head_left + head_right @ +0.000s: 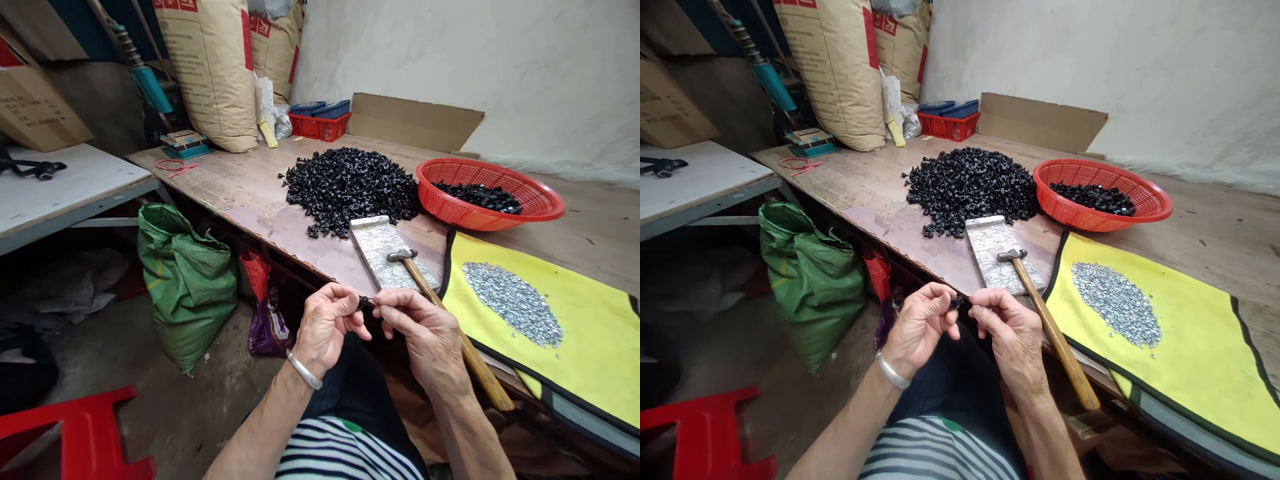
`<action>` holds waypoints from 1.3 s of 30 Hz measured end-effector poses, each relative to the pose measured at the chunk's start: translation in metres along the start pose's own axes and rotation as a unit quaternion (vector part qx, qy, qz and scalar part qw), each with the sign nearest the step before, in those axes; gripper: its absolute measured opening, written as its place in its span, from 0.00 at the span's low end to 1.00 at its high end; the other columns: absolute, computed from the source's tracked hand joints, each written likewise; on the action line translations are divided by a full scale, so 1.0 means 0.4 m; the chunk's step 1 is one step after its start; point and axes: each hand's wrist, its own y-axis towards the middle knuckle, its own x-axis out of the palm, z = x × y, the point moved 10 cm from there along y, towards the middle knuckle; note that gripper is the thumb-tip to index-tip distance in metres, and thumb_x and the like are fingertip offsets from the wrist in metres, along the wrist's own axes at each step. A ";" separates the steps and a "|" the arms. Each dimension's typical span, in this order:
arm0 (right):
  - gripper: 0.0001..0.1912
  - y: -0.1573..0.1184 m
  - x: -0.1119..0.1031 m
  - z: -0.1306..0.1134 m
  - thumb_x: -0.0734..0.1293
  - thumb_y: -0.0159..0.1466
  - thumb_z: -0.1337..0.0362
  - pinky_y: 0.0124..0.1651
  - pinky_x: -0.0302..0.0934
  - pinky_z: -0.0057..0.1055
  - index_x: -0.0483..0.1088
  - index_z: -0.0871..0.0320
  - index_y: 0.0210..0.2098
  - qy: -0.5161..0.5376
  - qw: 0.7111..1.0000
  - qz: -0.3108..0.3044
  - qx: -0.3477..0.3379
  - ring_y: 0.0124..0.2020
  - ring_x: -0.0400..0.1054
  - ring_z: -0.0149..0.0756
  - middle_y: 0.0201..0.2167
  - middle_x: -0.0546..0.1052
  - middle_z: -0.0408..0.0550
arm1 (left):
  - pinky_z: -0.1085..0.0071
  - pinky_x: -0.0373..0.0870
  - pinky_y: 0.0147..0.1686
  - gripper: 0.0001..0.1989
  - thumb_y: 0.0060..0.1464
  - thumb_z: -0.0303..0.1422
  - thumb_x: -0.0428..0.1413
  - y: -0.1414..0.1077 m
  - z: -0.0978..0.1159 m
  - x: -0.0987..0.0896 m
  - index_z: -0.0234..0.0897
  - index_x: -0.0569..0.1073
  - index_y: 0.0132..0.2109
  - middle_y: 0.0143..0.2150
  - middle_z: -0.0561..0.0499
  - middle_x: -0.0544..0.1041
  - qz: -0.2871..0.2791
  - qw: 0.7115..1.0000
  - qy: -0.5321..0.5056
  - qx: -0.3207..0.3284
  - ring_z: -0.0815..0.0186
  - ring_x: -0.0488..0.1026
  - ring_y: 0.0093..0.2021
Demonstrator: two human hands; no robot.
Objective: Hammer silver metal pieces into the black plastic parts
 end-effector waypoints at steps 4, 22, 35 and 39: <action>0.04 0.001 0.019 -0.005 0.68 0.55 0.64 0.21 0.54 0.26 0.71 0.58 0.27 -0.016 0.999 -0.014 -0.034 0.19 0.57 0.23 0.35 0.74 0.45 | 0.77 0.69 0.13 0.10 0.43 0.31 0.63 -0.003 -0.050 0.008 0.30 0.70 0.28 0.24 0.52 0.71 -0.016 0.994 -0.076 -0.072 0.74 0.67 0.19; 0.09 0.010 0.017 0.114 0.72 0.49 0.63 0.19 0.48 0.24 0.72 0.61 0.27 0.103 0.988 0.011 0.113 0.16 0.56 0.23 0.20 0.71 0.41 | 0.76 0.62 0.05 0.09 0.51 0.33 0.55 -0.005 -0.084 -0.007 0.33 0.64 0.29 0.19 0.49 0.72 0.007 0.997 -0.035 -0.064 0.72 0.62 0.11; 0.07 0.016 0.001 0.089 0.73 0.47 0.64 0.35 0.62 0.32 0.75 0.58 0.27 0.043 0.997 0.041 0.059 0.29 0.68 0.34 0.26 0.76 0.45 | 0.74 0.62 0.04 0.13 0.49 0.37 0.57 0.003 -0.080 -0.018 0.34 0.63 0.29 0.17 0.50 0.72 0.023 0.999 -0.012 -0.037 0.71 0.63 0.10; 0.05 0.017 0.008 0.076 0.72 0.47 0.65 0.36 0.63 0.32 0.75 0.58 0.25 0.032 0.998 0.027 0.040 0.31 0.68 0.34 0.29 0.76 0.46 | 0.74 0.63 0.04 0.13 0.48 0.37 0.58 0.002 -0.085 -0.019 0.33 0.63 0.29 0.17 0.50 0.72 0.021 0.999 -0.015 -0.041 0.71 0.63 0.10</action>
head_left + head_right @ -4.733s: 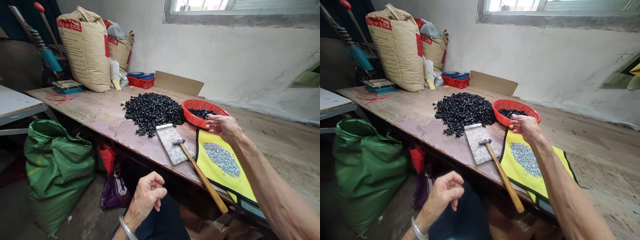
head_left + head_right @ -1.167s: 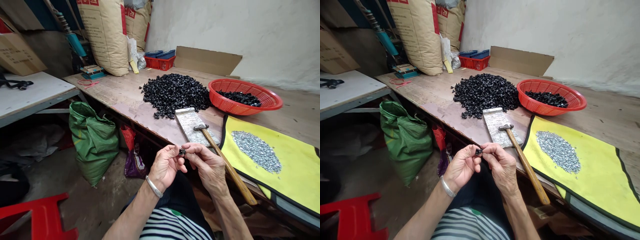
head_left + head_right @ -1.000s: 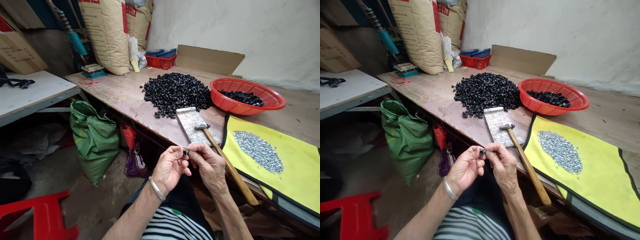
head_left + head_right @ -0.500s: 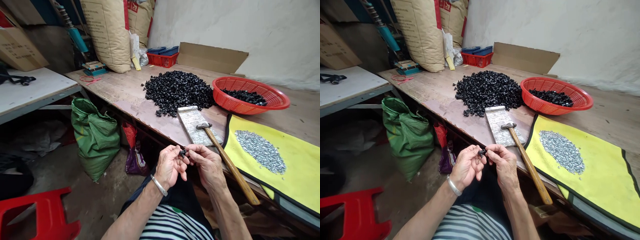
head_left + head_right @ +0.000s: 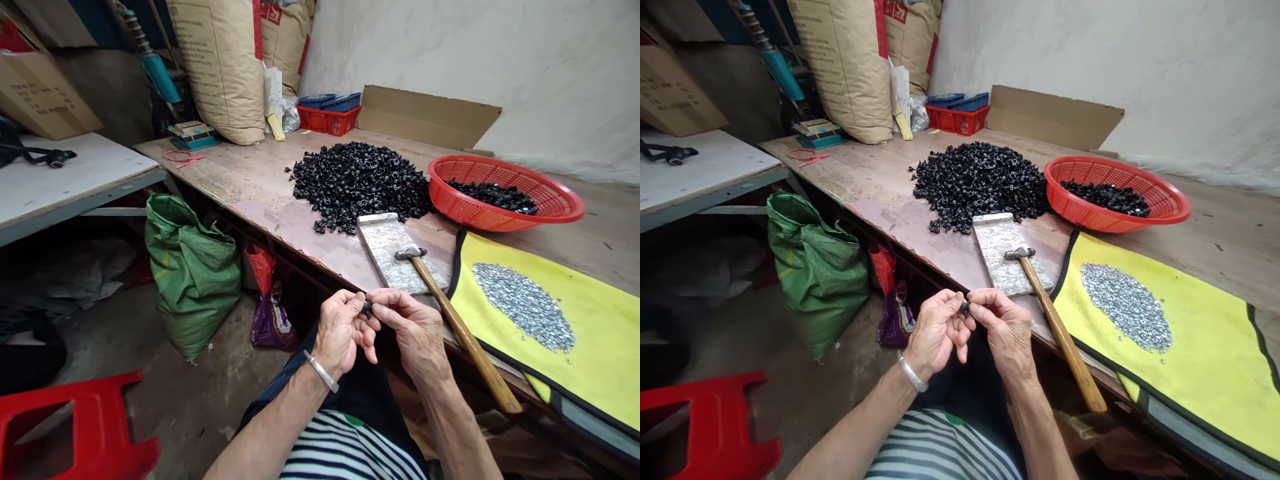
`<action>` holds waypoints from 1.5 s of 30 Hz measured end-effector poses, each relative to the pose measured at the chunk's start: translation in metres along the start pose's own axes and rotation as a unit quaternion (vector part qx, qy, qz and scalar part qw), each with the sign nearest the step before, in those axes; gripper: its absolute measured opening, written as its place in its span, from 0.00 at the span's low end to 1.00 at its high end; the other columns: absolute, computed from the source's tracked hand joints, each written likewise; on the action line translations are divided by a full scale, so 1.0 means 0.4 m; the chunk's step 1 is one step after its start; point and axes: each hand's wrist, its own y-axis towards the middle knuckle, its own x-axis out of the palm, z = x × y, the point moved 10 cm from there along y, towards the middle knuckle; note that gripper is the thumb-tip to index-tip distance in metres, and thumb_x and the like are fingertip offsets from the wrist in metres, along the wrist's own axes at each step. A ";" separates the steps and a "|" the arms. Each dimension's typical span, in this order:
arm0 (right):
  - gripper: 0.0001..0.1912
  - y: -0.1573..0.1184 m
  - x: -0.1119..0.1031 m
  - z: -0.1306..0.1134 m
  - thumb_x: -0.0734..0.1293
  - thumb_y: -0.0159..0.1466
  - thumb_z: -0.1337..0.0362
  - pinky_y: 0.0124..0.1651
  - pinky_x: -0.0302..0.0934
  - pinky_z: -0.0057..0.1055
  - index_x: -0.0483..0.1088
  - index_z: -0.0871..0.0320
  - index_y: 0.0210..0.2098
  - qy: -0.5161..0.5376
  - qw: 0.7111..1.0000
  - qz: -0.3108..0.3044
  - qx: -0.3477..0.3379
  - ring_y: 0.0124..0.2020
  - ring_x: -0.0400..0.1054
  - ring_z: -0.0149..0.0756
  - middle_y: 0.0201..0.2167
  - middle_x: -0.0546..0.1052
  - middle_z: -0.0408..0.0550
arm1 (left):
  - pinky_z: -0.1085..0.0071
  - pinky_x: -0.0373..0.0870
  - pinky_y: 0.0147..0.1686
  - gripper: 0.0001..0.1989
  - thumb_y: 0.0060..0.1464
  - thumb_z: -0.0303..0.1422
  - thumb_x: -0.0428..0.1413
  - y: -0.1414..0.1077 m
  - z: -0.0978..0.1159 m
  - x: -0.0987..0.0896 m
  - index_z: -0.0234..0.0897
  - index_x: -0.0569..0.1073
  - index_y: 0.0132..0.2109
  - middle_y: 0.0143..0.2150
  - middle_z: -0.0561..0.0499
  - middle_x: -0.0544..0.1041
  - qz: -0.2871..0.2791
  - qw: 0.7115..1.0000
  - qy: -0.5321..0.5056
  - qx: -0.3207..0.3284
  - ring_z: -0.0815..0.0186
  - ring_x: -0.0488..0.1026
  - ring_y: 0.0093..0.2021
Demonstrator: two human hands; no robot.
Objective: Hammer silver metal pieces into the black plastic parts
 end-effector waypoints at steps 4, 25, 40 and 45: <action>0.06 -0.002 0.006 0.000 0.72 0.47 0.65 0.33 0.63 0.31 0.75 0.58 0.25 -0.019 1.000 -0.002 0.012 0.29 0.68 0.34 0.27 0.76 0.46 | 0.74 0.63 0.04 0.13 0.47 0.37 0.59 0.001 -0.002 -0.001 0.33 0.63 0.28 0.18 0.50 0.73 -0.005 1.000 -0.005 0.005 0.71 0.63 0.10; 0.06 -0.014 0.013 0.024 0.70 0.50 0.64 0.21 0.53 0.24 0.71 0.60 0.22 -0.031 0.998 -0.030 0.055 0.17 0.59 0.25 0.16 0.71 0.42 | 0.76 0.59 0.02 0.15 0.46 0.41 0.58 -0.007 -0.004 -0.007 0.35 0.62 0.30 0.16 0.52 0.71 -0.003 1.000 0.026 0.007 0.72 0.60 0.09; 0.08 -0.010 0.014 0.038 0.74 0.45 0.65 0.19 0.52 0.24 0.72 0.61 0.22 0.076 0.993 -0.003 0.095 0.15 0.59 0.26 0.14 0.70 0.41 | 0.76 0.65 0.06 0.11 0.43 0.33 0.61 -0.010 0.020 -0.005 0.30 0.70 0.30 0.17 0.53 0.72 -0.022 0.997 0.035 0.072 0.71 0.65 0.11; 0.05 -0.022 0.016 0.020 0.72 0.45 0.68 0.20 0.54 0.24 0.72 0.61 0.22 0.069 0.995 0.011 0.067 0.16 0.60 0.25 0.15 0.70 0.41 | 0.77 0.62 0.04 0.09 0.44 0.32 0.60 -0.018 0.023 0.000 0.31 0.69 0.30 0.16 0.52 0.72 -0.015 0.997 0.009 0.081 0.71 0.63 0.10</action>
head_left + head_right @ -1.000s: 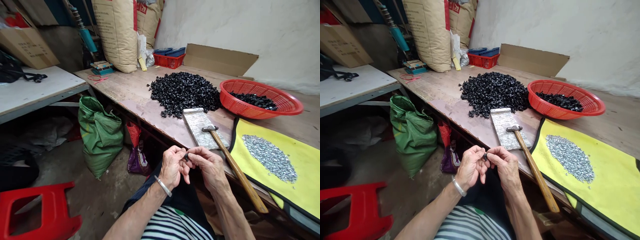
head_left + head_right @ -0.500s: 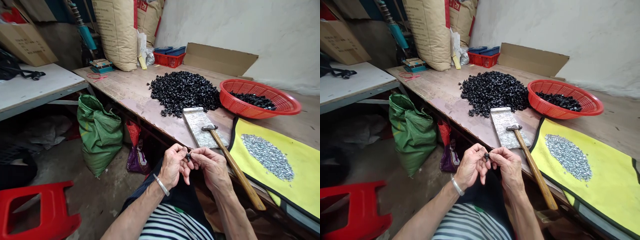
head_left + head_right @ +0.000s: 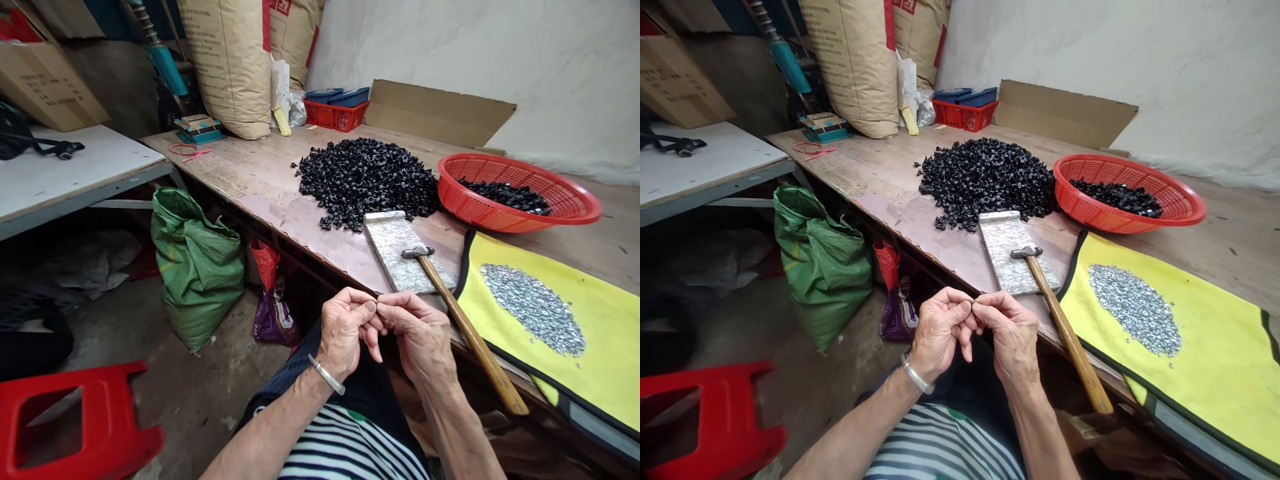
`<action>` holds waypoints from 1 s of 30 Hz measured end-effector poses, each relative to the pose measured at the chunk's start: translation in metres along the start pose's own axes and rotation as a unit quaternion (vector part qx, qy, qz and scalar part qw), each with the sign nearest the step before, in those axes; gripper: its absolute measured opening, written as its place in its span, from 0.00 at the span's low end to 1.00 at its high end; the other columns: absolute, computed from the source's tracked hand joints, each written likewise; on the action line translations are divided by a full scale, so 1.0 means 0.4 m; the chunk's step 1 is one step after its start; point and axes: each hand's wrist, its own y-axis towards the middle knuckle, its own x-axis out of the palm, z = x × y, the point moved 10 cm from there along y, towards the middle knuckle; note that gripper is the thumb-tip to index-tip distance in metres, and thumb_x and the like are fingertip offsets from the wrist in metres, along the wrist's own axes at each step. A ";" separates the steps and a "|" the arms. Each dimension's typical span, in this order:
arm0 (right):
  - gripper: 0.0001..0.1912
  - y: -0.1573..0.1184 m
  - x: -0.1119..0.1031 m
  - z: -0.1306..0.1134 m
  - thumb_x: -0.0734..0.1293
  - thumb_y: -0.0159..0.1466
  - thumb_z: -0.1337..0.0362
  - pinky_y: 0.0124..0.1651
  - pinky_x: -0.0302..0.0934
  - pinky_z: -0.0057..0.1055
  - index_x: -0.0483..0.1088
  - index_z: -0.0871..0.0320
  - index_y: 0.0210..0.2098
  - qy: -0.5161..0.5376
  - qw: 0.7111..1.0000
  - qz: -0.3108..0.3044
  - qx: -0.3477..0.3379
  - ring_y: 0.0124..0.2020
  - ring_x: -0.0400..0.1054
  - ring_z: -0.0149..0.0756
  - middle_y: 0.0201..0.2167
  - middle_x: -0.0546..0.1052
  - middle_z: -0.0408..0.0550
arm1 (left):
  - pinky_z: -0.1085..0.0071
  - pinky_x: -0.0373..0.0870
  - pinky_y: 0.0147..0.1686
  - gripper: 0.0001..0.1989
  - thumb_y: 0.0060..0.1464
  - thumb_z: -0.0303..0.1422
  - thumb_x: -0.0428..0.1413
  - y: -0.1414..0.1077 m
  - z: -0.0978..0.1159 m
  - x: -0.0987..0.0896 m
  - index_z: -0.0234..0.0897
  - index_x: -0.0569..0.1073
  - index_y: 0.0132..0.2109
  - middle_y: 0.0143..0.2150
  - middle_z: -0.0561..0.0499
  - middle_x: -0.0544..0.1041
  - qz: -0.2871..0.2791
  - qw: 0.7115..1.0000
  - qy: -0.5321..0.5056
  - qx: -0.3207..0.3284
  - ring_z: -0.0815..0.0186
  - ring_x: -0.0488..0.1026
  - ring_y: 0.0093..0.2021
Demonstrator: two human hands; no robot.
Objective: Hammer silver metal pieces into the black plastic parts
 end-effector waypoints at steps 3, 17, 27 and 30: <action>0.05 -0.004 0.005 0.001 0.72 0.44 0.69 0.20 0.55 0.24 0.72 0.61 0.21 0.021 1.000 -0.005 0.017 0.16 0.61 0.25 0.17 0.71 0.41 | 0.76 0.61 0.04 0.10 0.44 0.33 0.60 -0.005 0.000 0.007 0.31 0.69 0.30 0.17 0.51 0.73 -0.003 1.000 0.007 -0.007 0.71 0.63 0.09; 0.06 0.000 0.009 -0.006 0.72 0.42 0.69 0.17 0.59 0.26 0.71 0.61 0.20 0.055 0.998 -0.010 0.028 0.14 0.64 0.30 0.14 0.72 0.43 | 0.80 0.62 0.12 0.07 0.44 0.30 0.59 -0.005 0.041 0.016 0.31 0.76 0.33 0.18 0.53 0.72 -0.039 0.992 0.118 0.024 0.73 0.66 0.15; 0.07 -0.009 0.014 -0.013 0.74 0.41 0.69 0.16 0.61 0.25 0.72 0.62 0.20 0.061 0.997 -0.021 0.046 0.14 0.65 0.29 0.15 0.72 0.44 | 0.80 0.57 0.12 0.08 0.47 0.30 0.59 -0.015 0.062 0.028 0.33 0.75 0.36 0.20 0.54 0.73 -0.084 0.985 0.147 0.043 0.74 0.65 0.14; 0.08 -0.012 0.015 -0.005 0.74 0.40 0.69 0.16 0.62 0.25 0.72 0.62 0.19 0.075 0.994 -0.022 0.074 0.14 0.65 0.29 0.16 0.72 0.44 | 0.80 0.57 0.11 0.08 0.46 0.30 0.60 -0.016 0.064 0.024 0.33 0.74 0.36 0.19 0.54 0.72 -0.081 0.986 0.137 0.044 0.74 0.65 0.12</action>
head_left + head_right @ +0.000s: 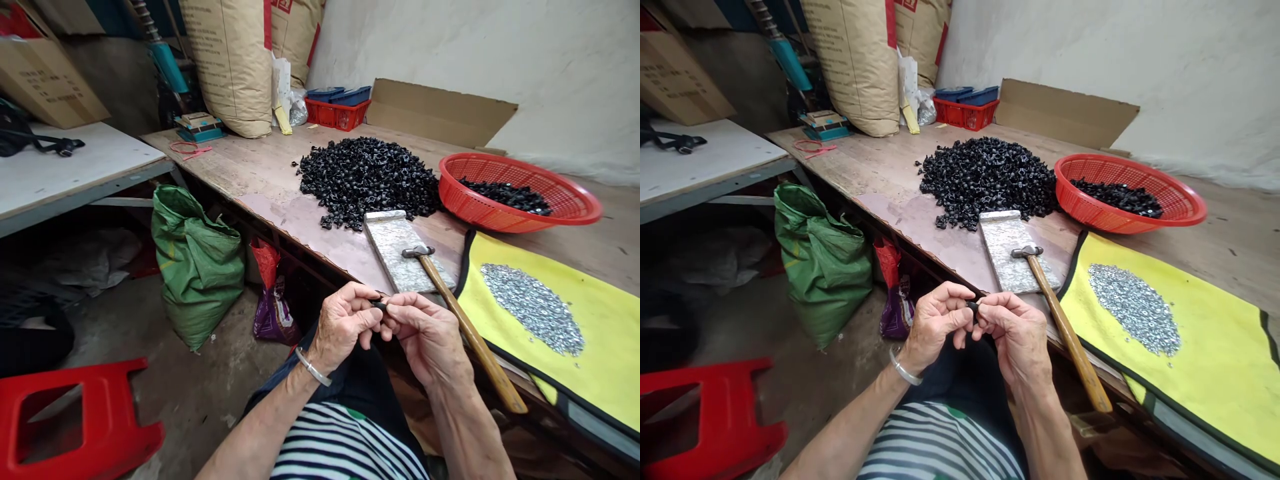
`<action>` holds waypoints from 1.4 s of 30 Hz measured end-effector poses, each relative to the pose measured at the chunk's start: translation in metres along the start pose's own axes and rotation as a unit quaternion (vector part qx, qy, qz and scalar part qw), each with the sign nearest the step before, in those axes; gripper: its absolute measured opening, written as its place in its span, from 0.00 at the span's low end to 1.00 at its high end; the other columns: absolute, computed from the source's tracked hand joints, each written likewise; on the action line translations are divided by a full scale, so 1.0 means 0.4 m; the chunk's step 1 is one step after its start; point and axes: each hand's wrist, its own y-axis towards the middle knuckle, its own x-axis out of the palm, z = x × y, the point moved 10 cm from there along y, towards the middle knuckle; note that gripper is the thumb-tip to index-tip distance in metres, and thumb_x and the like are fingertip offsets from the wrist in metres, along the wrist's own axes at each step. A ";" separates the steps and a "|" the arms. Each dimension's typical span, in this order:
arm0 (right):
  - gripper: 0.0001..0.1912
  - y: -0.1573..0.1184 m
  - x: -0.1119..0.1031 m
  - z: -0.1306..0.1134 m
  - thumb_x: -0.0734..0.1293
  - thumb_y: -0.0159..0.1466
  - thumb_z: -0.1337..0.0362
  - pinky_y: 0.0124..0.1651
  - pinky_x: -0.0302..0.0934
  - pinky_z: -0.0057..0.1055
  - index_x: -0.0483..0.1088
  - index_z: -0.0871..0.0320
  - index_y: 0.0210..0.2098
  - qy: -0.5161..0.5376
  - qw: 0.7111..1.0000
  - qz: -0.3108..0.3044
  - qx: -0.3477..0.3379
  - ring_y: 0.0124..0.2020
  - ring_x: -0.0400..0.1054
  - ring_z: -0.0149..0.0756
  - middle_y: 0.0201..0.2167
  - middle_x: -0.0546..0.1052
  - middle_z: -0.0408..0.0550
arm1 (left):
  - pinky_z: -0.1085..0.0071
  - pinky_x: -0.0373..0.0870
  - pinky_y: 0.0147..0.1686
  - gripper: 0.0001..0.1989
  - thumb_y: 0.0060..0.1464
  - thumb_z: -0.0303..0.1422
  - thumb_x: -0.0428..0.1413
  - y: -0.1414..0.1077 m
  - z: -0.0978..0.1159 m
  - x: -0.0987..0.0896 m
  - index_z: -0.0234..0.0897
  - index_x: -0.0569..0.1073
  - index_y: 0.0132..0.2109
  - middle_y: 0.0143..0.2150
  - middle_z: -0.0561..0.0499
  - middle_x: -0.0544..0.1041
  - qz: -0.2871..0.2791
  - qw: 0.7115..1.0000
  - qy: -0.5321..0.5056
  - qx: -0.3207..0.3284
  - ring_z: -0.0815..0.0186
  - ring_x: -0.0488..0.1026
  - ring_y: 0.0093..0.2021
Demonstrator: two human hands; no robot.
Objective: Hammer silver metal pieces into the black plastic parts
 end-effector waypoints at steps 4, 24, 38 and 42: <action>0.09 -0.001 0.007 0.006 0.74 0.40 0.69 0.15 0.63 0.27 0.71 0.62 0.19 0.012 1.000 -0.009 0.013 0.13 0.65 0.31 0.15 0.72 0.44 | 0.80 0.62 0.13 0.04 0.44 0.28 0.60 0.000 -0.002 -0.007 0.32 0.73 0.30 0.18 0.53 0.73 0.028 0.999 -0.021 0.018 0.73 0.67 0.15; 0.06 -0.017 0.015 -0.016 0.72 0.51 0.65 0.24 0.63 0.29 0.73 0.60 0.28 -0.080 0.990 -0.052 -0.105 0.20 0.69 0.33 0.22 0.75 0.45 | 0.74 0.68 0.09 0.06 0.42 0.27 0.62 0.007 -0.034 -0.010 0.30 0.71 0.27 0.18 0.51 0.73 0.029 0.988 -0.144 -0.049 0.70 0.68 0.13; 0.10 -0.018 -0.010 -0.030 0.71 0.52 0.63 0.25 0.64 0.27 0.74 0.60 0.33 -0.097 0.988 -0.011 -0.117 0.22 0.68 0.30 0.26 0.76 0.46 | 0.73 0.68 0.10 0.06 0.42 0.27 0.60 0.010 -0.030 -0.036 0.30 0.70 0.28 0.19 0.52 0.73 0.059 0.991 -0.105 -0.052 0.72 0.65 0.12; 0.10 -0.017 0.002 -0.028 0.70 0.54 0.61 0.25 0.63 0.26 0.73 0.60 0.33 -0.151 0.981 -0.019 -0.122 0.20 0.67 0.29 0.22 0.74 0.43 | 0.73 0.68 0.10 0.06 0.42 0.27 0.60 0.008 -0.031 -0.032 0.30 0.70 0.28 0.19 0.52 0.73 0.051 0.992 -0.103 -0.056 0.72 0.65 0.12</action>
